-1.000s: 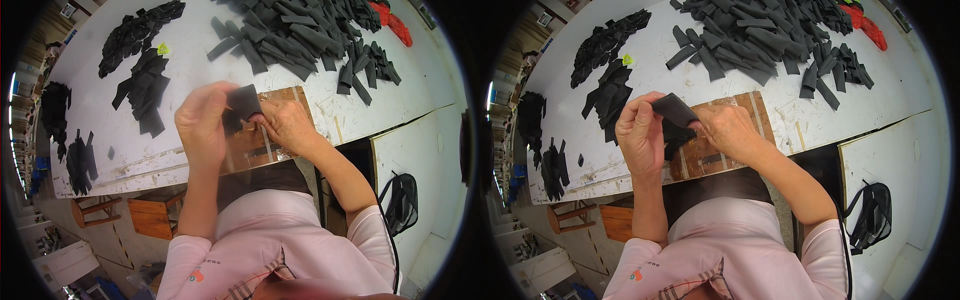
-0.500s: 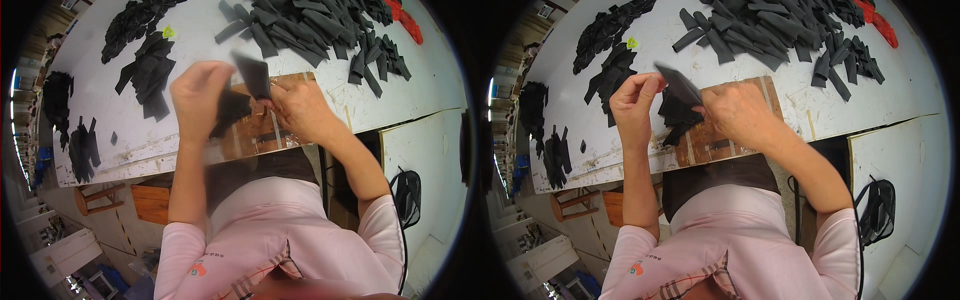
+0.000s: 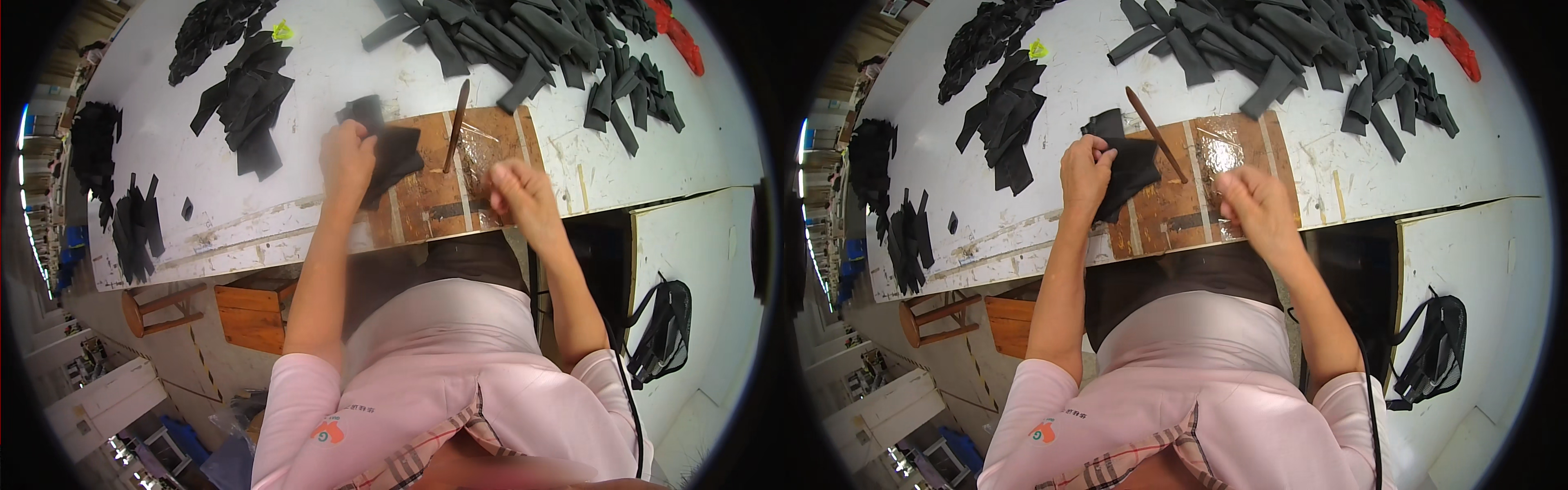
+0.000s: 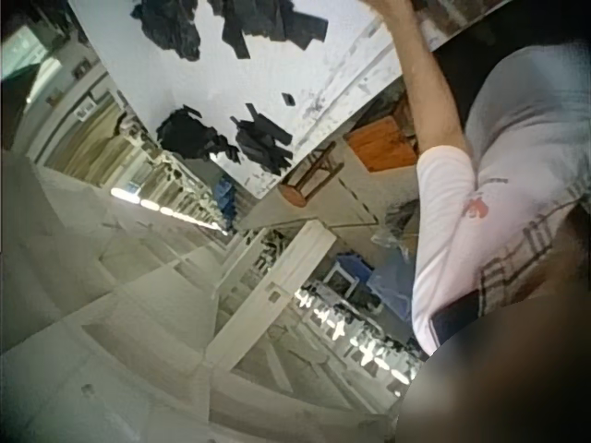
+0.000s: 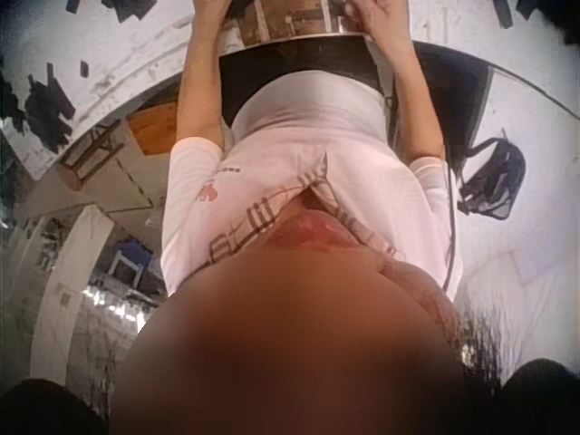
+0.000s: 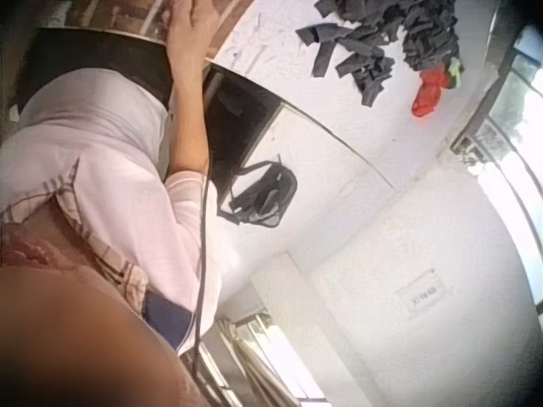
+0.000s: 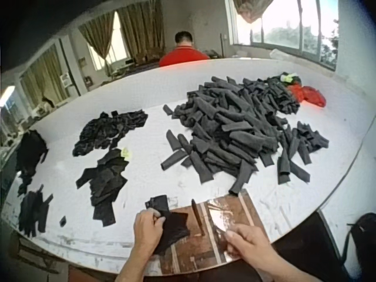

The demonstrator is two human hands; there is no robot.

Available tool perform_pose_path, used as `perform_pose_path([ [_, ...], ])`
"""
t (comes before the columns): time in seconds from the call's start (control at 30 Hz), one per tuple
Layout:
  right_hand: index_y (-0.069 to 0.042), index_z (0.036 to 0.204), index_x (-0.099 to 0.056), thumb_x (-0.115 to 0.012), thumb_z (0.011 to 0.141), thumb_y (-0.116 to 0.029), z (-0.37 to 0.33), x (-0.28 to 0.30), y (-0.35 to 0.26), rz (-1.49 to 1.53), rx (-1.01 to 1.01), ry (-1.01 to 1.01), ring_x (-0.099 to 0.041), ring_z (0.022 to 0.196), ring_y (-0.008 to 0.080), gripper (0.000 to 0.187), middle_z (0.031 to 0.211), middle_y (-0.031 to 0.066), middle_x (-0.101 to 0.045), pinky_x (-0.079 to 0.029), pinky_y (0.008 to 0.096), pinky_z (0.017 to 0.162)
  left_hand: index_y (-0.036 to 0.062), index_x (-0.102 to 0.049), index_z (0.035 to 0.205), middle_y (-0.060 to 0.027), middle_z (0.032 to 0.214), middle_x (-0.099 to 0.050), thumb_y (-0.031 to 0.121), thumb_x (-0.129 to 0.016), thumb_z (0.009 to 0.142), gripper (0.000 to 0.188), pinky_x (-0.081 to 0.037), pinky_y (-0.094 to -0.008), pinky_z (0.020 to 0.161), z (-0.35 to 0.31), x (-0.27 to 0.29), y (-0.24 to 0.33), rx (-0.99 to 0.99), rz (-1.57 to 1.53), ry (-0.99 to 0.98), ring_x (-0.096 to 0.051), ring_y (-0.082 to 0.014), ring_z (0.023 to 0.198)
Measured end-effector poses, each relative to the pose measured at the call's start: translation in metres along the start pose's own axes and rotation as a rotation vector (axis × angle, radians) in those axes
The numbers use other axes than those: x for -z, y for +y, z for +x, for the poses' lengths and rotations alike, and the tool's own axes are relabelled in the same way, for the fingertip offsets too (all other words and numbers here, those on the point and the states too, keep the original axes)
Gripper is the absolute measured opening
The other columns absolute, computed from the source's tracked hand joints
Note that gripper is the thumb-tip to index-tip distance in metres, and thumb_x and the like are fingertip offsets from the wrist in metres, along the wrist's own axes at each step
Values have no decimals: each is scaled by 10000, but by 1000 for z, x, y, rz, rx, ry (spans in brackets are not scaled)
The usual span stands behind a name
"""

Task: The person is assembling and shaping small black rubber or synthetic components by inserting a metal rod into the pieces and folding them on a workbench.

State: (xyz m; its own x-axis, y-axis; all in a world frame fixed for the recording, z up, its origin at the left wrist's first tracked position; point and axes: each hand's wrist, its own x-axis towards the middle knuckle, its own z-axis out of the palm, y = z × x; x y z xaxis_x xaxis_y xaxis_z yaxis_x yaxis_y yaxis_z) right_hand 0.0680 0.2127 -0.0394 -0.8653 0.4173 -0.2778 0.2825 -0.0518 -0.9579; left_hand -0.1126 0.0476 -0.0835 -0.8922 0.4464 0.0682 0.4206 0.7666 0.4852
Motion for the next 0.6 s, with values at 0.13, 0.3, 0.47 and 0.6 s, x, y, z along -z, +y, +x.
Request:
perform_pose_path([
  [0.13,36,738,-553,-504,847,-216,-14,-9,15,-209,120,-132,-498,507,136,279,546,70,-522,-405,284,497,36,-556,843,-131,877,-521,59,-605,691,162,-384,-383,748,-2,-6,5,-144,-52,162,-464,-321,878],
  [0.3,34,756,-552,-515,843,-171,-19,-24,8,-392,115,-172,-508,519,140,226,559,88,-522,-402,275,494,39,-585,820,-92,854,-532,12,-603,663,160,-382,-366,739,8,-8,19,-518,-66,317,-473,-283,848],
  [0.47,51,760,-560,-534,815,-177,-26,-30,8,-448,179,-227,-547,596,355,236,650,206,-560,-426,377,551,50,-591,786,-91,810,-530,14,-603,658,133,-369,-371,746,17,-6,14,-494,71,80,-462,-277,862],
  [0.6,54,762,-560,-536,813,-165,-27,-29,4,-444,183,-219,-555,608,346,226,655,207,-564,-430,374,551,43,-555,722,-100,744,-542,32,-585,677,56,-396,-378,675,15,14,11,-463,-94,215,-502,-281,761],
])
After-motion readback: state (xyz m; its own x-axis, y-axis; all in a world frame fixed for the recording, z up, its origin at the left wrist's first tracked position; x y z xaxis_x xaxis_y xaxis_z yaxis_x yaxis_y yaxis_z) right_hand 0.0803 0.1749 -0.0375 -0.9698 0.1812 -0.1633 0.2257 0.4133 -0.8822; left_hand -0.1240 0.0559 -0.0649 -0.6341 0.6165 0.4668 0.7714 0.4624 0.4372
